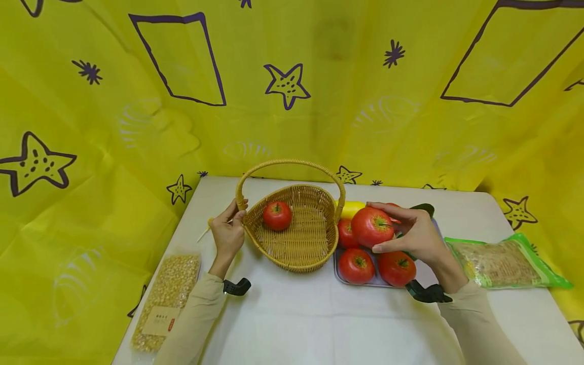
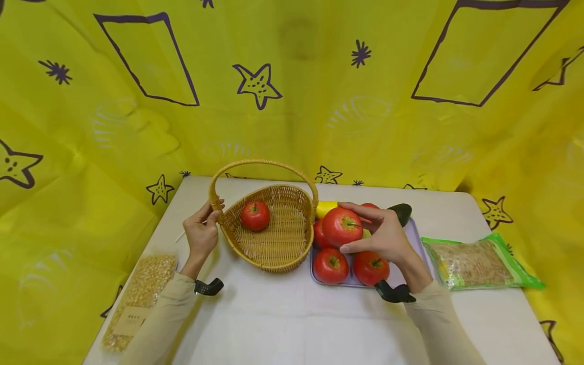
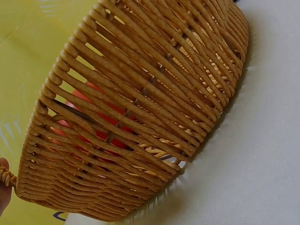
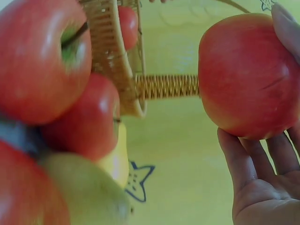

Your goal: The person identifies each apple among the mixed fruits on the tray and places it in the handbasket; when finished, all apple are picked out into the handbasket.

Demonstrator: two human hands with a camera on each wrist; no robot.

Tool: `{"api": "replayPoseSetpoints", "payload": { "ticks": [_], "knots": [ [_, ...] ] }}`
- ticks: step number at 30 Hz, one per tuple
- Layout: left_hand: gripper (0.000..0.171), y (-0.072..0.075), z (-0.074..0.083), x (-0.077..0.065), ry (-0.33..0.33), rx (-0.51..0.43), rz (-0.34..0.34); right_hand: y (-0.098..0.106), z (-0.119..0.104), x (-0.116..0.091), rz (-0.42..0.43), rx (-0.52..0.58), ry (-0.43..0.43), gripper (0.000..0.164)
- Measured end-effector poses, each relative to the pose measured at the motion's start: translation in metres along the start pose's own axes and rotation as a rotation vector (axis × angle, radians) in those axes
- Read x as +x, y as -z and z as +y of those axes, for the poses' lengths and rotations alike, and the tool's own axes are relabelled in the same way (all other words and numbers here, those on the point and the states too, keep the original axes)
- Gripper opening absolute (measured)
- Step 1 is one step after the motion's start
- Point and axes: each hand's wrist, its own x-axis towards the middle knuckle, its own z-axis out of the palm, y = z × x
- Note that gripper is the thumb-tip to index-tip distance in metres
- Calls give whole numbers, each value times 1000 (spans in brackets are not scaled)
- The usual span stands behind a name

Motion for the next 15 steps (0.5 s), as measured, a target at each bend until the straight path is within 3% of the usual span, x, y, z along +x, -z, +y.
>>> {"api": "replayPoseSetpoints", "payload": {
  "ticks": [6,15],
  "knots": [
    [36,0,0,1,16,12,1,-18,-1,8,-28,-15,-27,82],
    [35,-1,-1,1,-2,12,2,-41,-3,19,-76,57,-57,80]
  ]
}}
